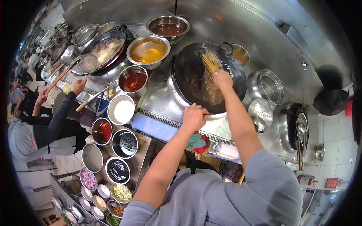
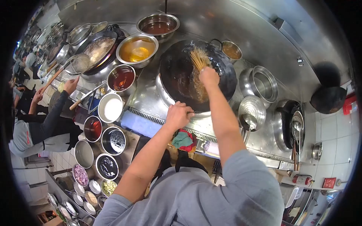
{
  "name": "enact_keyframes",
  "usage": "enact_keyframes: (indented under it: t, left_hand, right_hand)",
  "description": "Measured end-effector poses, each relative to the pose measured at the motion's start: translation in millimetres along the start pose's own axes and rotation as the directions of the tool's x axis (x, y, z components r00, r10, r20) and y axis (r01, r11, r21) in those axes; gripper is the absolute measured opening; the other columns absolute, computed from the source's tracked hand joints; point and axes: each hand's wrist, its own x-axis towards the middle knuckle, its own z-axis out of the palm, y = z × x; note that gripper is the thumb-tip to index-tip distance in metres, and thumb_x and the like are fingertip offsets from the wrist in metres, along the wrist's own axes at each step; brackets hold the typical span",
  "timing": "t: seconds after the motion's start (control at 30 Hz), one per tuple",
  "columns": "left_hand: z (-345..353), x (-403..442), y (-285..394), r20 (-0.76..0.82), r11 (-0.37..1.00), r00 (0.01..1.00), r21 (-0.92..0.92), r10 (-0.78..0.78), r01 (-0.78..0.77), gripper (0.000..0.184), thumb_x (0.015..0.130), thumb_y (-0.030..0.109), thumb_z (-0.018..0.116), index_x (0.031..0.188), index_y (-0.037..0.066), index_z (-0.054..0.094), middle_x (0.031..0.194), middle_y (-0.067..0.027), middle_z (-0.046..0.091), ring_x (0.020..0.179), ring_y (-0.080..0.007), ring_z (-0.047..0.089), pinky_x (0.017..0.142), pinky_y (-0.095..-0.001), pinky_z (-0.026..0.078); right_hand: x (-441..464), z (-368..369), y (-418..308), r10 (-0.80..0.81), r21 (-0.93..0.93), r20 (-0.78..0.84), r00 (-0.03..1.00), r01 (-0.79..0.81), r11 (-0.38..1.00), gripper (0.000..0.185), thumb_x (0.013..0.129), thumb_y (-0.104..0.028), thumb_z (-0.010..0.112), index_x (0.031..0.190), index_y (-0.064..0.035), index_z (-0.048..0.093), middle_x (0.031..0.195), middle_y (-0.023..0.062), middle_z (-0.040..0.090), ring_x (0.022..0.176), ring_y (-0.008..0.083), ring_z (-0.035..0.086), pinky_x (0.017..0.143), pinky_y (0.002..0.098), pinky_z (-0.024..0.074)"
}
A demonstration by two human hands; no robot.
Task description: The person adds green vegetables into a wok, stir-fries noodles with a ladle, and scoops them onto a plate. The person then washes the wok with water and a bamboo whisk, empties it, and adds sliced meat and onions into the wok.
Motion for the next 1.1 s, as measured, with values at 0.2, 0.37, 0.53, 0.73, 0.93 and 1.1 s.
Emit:
enact_keyframes:
  t: [0.2, 0.37, 0.53, 0.73, 0.93, 1.1]
  left_hand:
    - [-1, -2, 0, -0.016, 1.000, 1.000, -0.007, -0.002, 0.002, 0.016, 0.077, 0.029, 0.067, 0.082, 0.015, 0.071, 0.083, -0.0040, 0.061, 0.094, -0.0228, 0.055, 0.079, -0.0422, 0.041]
    - [2, 1, -2, -0.015, 0.994, 1.000, 0.108, 0.020, -0.018, 0.025, 0.075, 0.035, 0.067, 0.075, 0.010, 0.071, 0.079, -0.0060, 0.061, 0.091, -0.0244, 0.055, 0.076, -0.0429, 0.044]
    - [14, -5, -2, -0.061, 0.990, 0.995, 0.124, 0.079, -0.071, 0.030, 0.073, 0.039, 0.068, 0.071, 0.009, 0.070, 0.076, -0.0068, 0.060, 0.086, -0.0257, 0.057, 0.072, -0.0420, 0.046]
    - [14, 4, -8, -0.172, 0.983, 0.977, 0.152, 0.129, -0.103, 0.029, 0.073, 0.037, 0.069, 0.064, 0.009, 0.067, 0.070, -0.0069, 0.057, 0.077, -0.0261, 0.055, 0.067, -0.0410, 0.046]
    - [16, 9, -13, -0.224, 0.979, 0.957, 0.129, 0.183, -0.157, 0.029, 0.071, 0.034, 0.071, 0.060, 0.008, 0.066, 0.064, -0.0072, 0.054, 0.071, -0.0269, 0.054, 0.063, -0.0383, 0.046]
    - [10, 7, -9, -0.210, 0.974, 0.956, 0.138, 0.205, -0.178, 0.028, 0.070, 0.032, 0.072, 0.060, 0.007, 0.065, 0.063, -0.0085, 0.053, 0.068, -0.0283, 0.054, 0.061, -0.0398, 0.045]
  right_hand:
    - [-118, -3, 26, -0.264, 0.078, 0.016, 0.964, 0.262, 0.962, 0.021, 0.085, -0.023, 0.055, 0.103, -0.0137, 0.062, 0.103, 0.0156, 0.061, 0.089, 0.0367, 0.062, 0.077, 0.0476, 0.0500]
    - [-45, -38, 54, -0.100, -0.161, 0.174, 0.980, 0.128, 0.979, 0.029, 0.087, -0.029, 0.045, 0.102, -0.0125, 0.065, 0.099, 0.0172, 0.065, 0.092, 0.0367, 0.062, 0.078, 0.0472, 0.0502]
    - [-17, 20, 27, -0.053, 0.031, -0.069, 0.996, 0.055, 0.998, 0.030, 0.088, -0.029, 0.045, 0.095, -0.0087, 0.065, 0.093, 0.0204, 0.065, 0.085, 0.0388, 0.063, 0.077, 0.0477, 0.0507]
    - [-106, -50, 97, -0.351, -0.096, 0.109, 0.930, 0.361, 0.927, 0.021, 0.083, -0.025, 0.056, 0.095, -0.0103, 0.065, 0.089, 0.0160, 0.066, 0.082, 0.0367, 0.064, 0.074, 0.0460, 0.0520]
    - [27, -19, 84, -0.097, -0.085, 0.004, 0.995, 0.097, 0.992, 0.020, 0.087, -0.024, 0.050, 0.093, -0.0141, 0.065, 0.096, 0.0155, 0.065, 0.089, 0.0373, 0.062, 0.075, 0.0488, 0.0495]
    - [-70, -17, 65, -0.300, -0.002, 0.091, 0.950, 0.301, 0.953, 0.021, 0.086, -0.024, 0.049, 0.095, -0.0124, 0.064, 0.095, 0.0145, 0.064, 0.089, 0.0360, 0.062, 0.077, 0.0486, 0.0499]
